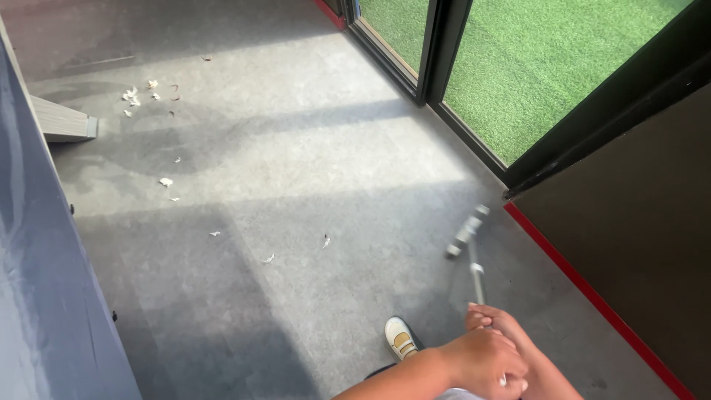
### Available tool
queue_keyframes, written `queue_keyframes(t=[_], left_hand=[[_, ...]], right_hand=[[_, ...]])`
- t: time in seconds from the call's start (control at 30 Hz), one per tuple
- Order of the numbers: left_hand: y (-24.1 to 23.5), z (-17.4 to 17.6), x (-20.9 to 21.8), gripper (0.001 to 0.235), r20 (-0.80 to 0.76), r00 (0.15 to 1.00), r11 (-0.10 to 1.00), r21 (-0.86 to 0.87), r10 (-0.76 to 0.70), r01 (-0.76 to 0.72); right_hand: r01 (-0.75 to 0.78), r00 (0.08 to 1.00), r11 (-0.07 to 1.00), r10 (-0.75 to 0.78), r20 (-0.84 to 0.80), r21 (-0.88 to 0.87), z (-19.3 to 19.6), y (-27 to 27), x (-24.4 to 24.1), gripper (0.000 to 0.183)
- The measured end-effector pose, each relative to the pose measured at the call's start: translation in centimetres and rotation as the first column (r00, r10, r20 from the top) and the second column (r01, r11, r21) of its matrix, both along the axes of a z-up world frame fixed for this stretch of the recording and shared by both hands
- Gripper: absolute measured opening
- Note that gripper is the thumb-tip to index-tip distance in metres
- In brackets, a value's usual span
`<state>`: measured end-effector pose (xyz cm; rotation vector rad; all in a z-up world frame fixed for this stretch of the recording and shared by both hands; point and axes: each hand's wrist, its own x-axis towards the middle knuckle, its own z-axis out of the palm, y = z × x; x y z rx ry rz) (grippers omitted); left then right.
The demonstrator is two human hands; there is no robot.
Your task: The person sweeps debris across the floor using a putter.
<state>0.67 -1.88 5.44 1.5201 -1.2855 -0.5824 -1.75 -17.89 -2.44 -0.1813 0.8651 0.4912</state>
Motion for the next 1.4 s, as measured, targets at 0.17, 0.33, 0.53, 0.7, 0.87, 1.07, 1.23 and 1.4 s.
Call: queue_keyframes(t=[0.17, 0.33, 0.53, 0.7, 0.87, 1.07, 1.23, 1.4], left_hand=[[-1.7, -4.9, 3.6, 0.034, 0.058, 0.980, 0.978, -0.099, 0.190, -0.183], [0.9, -5.3, 6.6, 0.027, 0.122, 0.928, 0.934, 0.019, 0.353, -0.357], [0.2, -6.0, 11.1, 0.017, 0.224, 0.862, 0.844, 0.203, 0.454, -0.497], [-5.2, -2.9, 13.3, 0.017, 0.280, 0.881, 0.882, 0.175, 0.381, -0.437], [-9.1, 2.5, 11.9, 0.025, 0.113, 0.944, 0.950, -0.005, 0.311, -0.312], [-11.6, -1.4, 15.4, 0.031, 0.017, 0.908, 0.908, -0.028, 0.419, -0.418], [-9.9, -3.3, 16.1, 0.022, 0.173, 0.819, 0.816, 0.112, 0.547, -0.568], [-10.0, -4.7, 17.5, 0.017, 0.228, 0.762, 0.739, 0.191, 0.606, -0.646]], right_hand=[[-0.197, 0.950, 0.881, 0.281, 0.139, -0.430, -9.7, -1.7, 2.3, 0.026], [-0.503, 0.814, 0.772, 0.575, 0.089, -0.389, -15.3, 1.0, 8.4, 0.032], [-0.545, 0.838, 0.836, 0.546, 0.015, 0.057, -13.9, 4.4, 19.2, 0.042], [-0.576, 0.785, 0.804, 0.594, 0.173, -0.147, -7.1, -0.1, 20.6, 0.040], [-0.441, 0.897, 0.880, 0.428, -0.107, -0.177, 2.6, -7.5, 17.1, 0.039], [-0.509, 0.861, 0.803, 0.464, -0.211, -0.311, -4.9, -10.7, 19.3, 0.038], [-0.540, 0.842, 0.839, 0.539, 0.028, 0.068, -14.2, -7.7, 21.6, 0.042], [-0.661, 0.750, 0.750, 0.661, -0.014, -0.039, -11.2, -4.2, 26.1, 0.037]])
